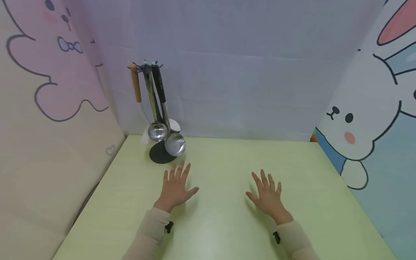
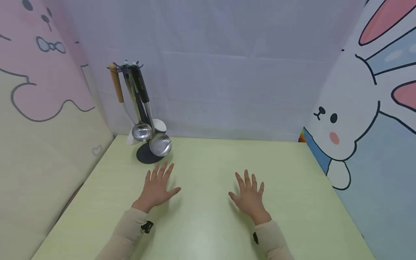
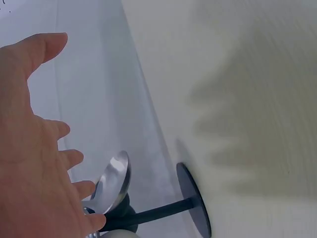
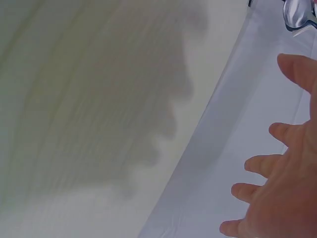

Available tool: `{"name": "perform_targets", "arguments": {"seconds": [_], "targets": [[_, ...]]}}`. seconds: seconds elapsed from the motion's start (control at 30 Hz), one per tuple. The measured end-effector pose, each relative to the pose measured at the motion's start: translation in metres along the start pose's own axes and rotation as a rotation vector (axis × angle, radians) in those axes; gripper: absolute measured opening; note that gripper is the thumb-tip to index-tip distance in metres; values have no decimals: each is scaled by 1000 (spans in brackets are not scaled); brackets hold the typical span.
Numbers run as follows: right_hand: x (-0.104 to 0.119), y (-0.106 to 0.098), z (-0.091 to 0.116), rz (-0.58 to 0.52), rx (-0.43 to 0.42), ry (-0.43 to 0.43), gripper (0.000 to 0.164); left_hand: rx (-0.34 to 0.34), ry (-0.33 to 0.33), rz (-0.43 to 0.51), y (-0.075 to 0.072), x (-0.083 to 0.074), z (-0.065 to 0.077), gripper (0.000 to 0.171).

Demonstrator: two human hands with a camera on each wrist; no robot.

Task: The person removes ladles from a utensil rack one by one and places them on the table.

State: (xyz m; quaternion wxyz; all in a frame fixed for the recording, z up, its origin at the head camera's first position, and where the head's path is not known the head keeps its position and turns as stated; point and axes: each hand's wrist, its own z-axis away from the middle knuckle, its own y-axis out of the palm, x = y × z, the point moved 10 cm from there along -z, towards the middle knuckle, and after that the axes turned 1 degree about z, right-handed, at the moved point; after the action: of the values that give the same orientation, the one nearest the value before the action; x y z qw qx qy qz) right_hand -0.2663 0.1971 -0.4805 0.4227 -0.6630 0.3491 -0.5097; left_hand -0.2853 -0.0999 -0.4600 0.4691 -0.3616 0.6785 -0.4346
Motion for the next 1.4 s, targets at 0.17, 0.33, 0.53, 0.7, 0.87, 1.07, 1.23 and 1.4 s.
{"name": "perform_targets", "arguments": {"seconds": [0.17, 0.33, 0.53, 0.7, 0.87, 1.07, 1.23, 1.4], "targets": [[10, -1, 1, -16, -19, -40, 66, -94, -3, 13, -29, 15, -16, 89], [23, -4, 3, -22, -44, -107, 58, -193, -30, 58, -77, 32, -45, 89], [36, -7, 5, -55, -71, -176, 54, -368, -72, 200, -136, 52, -78, 85], [43, -7, 8, -74, -53, -193, 50, -461, -116, 353, -165, 69, -98, 80], [47, -9, 11, -81, -50, -201, 48, -469, -166, 472, -174, 84, -118, 77], [44, -11, 19, -92, -29, -169, 47, -563, -216, 600, -186, 95, -135, 60], [38, -6, 27, -109, 3, -114, 44, -612, -217, 622, -190, 99, -144, 54], [35, -1, 32, -95, 31, -100, 39, -636, -285, 628, -187, 109, -144, 46]]}}
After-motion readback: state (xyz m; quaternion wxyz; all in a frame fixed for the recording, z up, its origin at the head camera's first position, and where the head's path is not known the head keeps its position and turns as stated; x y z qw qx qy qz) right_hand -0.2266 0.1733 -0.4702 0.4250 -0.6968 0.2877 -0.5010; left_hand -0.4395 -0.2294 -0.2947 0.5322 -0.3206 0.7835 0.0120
